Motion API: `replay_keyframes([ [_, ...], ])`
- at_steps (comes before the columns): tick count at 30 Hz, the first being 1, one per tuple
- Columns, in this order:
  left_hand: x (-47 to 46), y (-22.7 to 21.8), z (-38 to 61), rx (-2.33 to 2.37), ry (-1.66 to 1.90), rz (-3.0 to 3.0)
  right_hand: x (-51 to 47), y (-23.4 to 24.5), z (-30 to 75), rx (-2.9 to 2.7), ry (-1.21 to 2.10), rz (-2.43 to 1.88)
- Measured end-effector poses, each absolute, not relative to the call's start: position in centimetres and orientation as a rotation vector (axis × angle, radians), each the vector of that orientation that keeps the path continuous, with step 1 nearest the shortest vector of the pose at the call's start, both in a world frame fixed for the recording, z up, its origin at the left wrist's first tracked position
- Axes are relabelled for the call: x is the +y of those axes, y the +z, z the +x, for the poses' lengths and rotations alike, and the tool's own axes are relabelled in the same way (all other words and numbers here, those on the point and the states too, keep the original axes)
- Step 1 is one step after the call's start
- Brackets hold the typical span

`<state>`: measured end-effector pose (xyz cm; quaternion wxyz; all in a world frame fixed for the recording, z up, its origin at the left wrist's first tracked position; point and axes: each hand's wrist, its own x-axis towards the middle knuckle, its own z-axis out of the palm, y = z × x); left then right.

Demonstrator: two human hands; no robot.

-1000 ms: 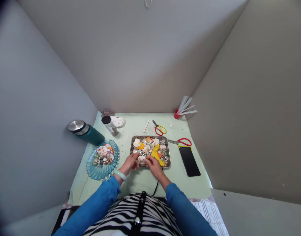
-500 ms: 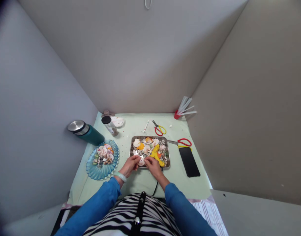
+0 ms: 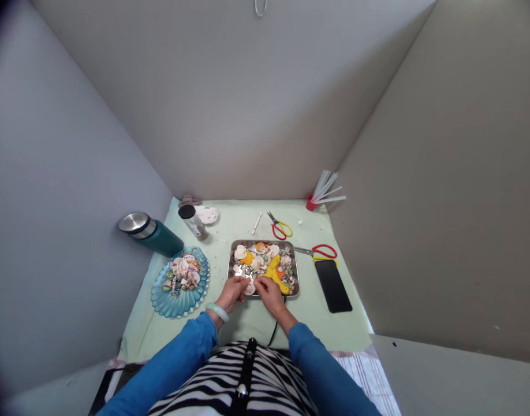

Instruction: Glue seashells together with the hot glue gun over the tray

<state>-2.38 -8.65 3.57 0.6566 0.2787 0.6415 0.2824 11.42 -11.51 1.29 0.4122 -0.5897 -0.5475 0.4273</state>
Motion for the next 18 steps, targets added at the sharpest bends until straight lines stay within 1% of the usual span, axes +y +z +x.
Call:
replay_keyframes([
  [9, -8.58, 3.93, -3.06, 1.325, 0.637, 0.551, -11.29, 0.36, 11.44, -1.296, 1.151, -1.491],
  [18, -8.66, 4.1, -2.98, 1.291, 0.66, 0.548, -11.29, 0.58, 11.27, -1.295, 1.136, -1.5],
])
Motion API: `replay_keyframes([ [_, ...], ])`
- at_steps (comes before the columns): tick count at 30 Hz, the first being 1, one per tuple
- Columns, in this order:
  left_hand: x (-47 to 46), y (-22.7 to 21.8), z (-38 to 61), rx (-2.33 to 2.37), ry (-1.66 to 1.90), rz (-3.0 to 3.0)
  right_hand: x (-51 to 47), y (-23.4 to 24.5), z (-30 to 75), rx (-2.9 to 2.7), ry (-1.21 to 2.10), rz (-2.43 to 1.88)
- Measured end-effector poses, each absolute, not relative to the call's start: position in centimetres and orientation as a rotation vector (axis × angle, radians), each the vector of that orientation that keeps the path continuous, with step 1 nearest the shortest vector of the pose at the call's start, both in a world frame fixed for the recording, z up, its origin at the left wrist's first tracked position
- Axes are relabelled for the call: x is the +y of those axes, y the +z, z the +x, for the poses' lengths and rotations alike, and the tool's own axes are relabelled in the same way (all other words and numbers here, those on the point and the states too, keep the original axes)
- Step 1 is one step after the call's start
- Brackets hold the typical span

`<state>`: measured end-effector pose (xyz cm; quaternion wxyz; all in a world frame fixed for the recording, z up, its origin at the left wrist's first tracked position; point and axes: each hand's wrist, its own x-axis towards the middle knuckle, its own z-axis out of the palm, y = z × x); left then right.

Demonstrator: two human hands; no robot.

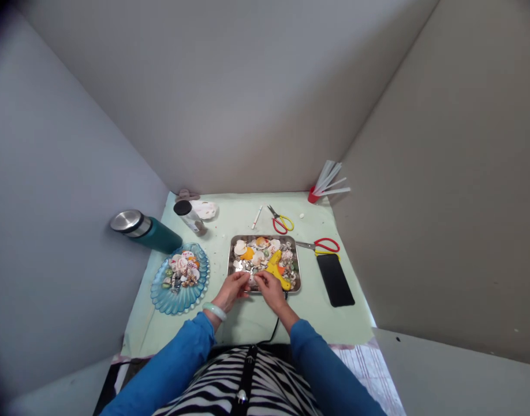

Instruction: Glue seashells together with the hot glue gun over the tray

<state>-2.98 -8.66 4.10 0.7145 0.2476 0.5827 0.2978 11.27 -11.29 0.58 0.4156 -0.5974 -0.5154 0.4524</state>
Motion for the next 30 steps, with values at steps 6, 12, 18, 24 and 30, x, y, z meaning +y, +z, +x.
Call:
replay_keyframes([
  [6, -8.6, 3.8, -2.9, 1.297, 0.636, 0.569, -11.4, 0.9, 11.5, -1.324, 1.124, -1.522],
  [12, -8.6, 4.0, -2.9, 1.291, 0.609, 0.599, -11.5, 1.3, 11.8, -1.361, 1.113, -1.531],
  [18, -8.5, 4.1, -2.7, 1.323, 0.582, 0.622, -11.6, 1.2, 11.6, -1.362, 1.108, -1.565],
  [24, -8.2, 4.4, -2.3, 1.366, 0.525, 0.648, -11.6, 0.6, 11.6, -1.339, 1.094, -1.606],
  [30, -8.7, 4.0, -2.0, 1.394, 0.593, 0.693, -11.8, 0.3, 11.4, -1.345, 1.076, -1.573],
])
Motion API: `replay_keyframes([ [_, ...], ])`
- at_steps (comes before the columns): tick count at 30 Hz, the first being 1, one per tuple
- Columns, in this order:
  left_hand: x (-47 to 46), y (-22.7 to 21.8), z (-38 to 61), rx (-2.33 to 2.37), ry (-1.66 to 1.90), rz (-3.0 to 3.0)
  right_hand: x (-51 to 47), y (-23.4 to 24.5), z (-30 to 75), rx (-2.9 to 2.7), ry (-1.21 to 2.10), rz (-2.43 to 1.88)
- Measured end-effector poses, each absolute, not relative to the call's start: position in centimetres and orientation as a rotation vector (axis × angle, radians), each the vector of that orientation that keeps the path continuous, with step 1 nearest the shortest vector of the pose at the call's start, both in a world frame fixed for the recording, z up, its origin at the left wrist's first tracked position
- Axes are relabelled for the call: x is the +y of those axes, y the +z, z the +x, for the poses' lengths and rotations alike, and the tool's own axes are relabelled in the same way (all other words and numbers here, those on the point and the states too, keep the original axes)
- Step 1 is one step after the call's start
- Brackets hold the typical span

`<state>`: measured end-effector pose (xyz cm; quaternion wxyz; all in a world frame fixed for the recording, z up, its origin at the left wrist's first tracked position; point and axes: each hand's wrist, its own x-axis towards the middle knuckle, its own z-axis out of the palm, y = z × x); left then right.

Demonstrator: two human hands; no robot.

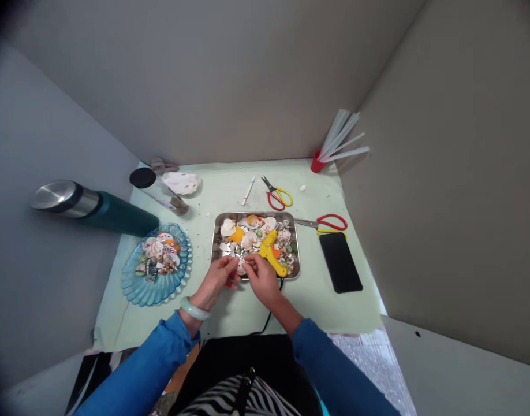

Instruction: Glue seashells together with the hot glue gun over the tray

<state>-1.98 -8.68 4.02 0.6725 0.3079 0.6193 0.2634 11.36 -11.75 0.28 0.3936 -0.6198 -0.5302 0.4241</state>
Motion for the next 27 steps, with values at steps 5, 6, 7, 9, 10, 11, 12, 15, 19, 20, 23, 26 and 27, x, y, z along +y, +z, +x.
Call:
replay_keyframes([
  [5, -9.0, 3.7, -2.0, 1.381, 0.622, 0.741, -11.7, 0.2, 11.0, -1.364, 1.017, -1.58],
  [6, -9.1, 3.6, -2.1, 1.357, 0.629, 0.733, -11.7, 0.1, 11.1, -1.365, 1.031, -1.576],
  [7, -9.2, 3.6, -2.3, 1.331, 0.642, 0.726, -11.6, 0.1, 11.1, -1.357, 1.042, -1.572],
  [9, -9.4, 3.6, -2.7, 1.28, 0.646, 0.744, -11.6, 0.2, 11.4, -1.357, 1.082, -1.551],
  [10, -9.5, 3.5, -2.9, 1.254, 0.64, 0.767, -11.6, 0.3, 11.5, -1.363, 1.093, -1.536],
  [11, -9.6, 3.4, -3.1, 1.225, 0.633, 0.8, -11.7, 0.4, 11.7, -1.377, 1.1, -1.517],
  [12, -9.7, 3.3, -3.3, 1.201, 0.63, 0.836, -11.7, 0.6, 11.8, -1.394, 1.099, -1.498],
  [15, -10.0, 3.0, -3.7, 1.147, 0.639, 0.939, -11.9, 0.9, 11.9, -1.474, 1.035, -1.439],
  [19, -10.6, 2.7, -3.5, 1.129, 0.732, 1.08, -12.1, 0.5, 11.8, -1.545, 0.852, -1.346],
  [20, -10.7, 2.6, -3.3, 1.131, 0.762, 1.125, -12.1, 0.3, 11.8, -1.56, 0.792, -1.318],
  [23, -10.6, 2.1, -2.8, 1.143, 0.859, 1.246, -11.9, -0.2, 11.7, -1.585, 0.657, -1.256],
  [26, -9.5, 1.4, -2.7, 1.206, 0.95, 1.372, -11.5, -0.3, 11.8, -1.593, 0.581, -1.245],
  [27, -9.0, 1.2, -2.8, 1.215, 0.967, 1.431, -11.3, -0.3, 11.8, -1.591, 0.561, -1.251],
])
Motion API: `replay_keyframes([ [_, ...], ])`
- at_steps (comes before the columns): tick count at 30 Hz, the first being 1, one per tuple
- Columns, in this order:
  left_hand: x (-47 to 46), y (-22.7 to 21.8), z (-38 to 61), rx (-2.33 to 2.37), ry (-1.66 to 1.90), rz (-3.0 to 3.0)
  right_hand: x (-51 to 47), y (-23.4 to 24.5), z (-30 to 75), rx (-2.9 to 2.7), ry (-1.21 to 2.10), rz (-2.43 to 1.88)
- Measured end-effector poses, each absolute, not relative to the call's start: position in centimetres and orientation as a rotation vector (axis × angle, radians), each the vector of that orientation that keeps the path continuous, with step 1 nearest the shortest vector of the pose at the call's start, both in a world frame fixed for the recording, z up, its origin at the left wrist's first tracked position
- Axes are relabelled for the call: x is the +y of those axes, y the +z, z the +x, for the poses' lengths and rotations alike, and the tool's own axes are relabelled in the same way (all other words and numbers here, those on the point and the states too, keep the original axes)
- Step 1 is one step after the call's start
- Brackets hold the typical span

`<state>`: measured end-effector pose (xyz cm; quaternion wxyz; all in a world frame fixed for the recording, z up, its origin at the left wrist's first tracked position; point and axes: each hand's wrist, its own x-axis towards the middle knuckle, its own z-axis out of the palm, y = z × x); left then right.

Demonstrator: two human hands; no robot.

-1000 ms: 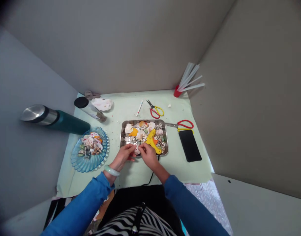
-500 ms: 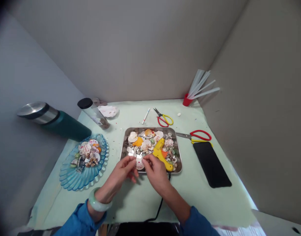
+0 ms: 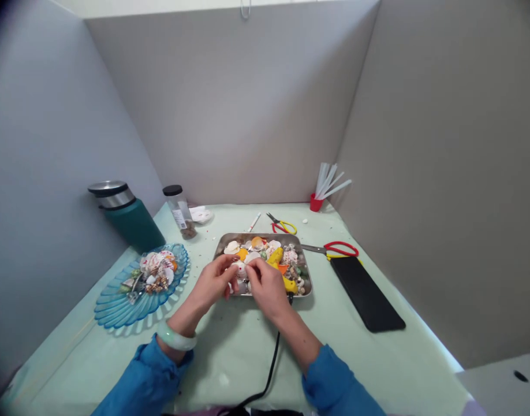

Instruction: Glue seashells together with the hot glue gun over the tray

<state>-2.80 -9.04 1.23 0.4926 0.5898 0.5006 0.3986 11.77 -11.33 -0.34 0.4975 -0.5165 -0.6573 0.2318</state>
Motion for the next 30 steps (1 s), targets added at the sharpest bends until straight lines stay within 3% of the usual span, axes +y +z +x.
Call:
replay_keyframes([
  [30, -7.8, -0.7, -3.7, 1.186, 0.986, 1.563, -10.9, -1.3, 12.0, -1.776, 0.452, -1.352],
])
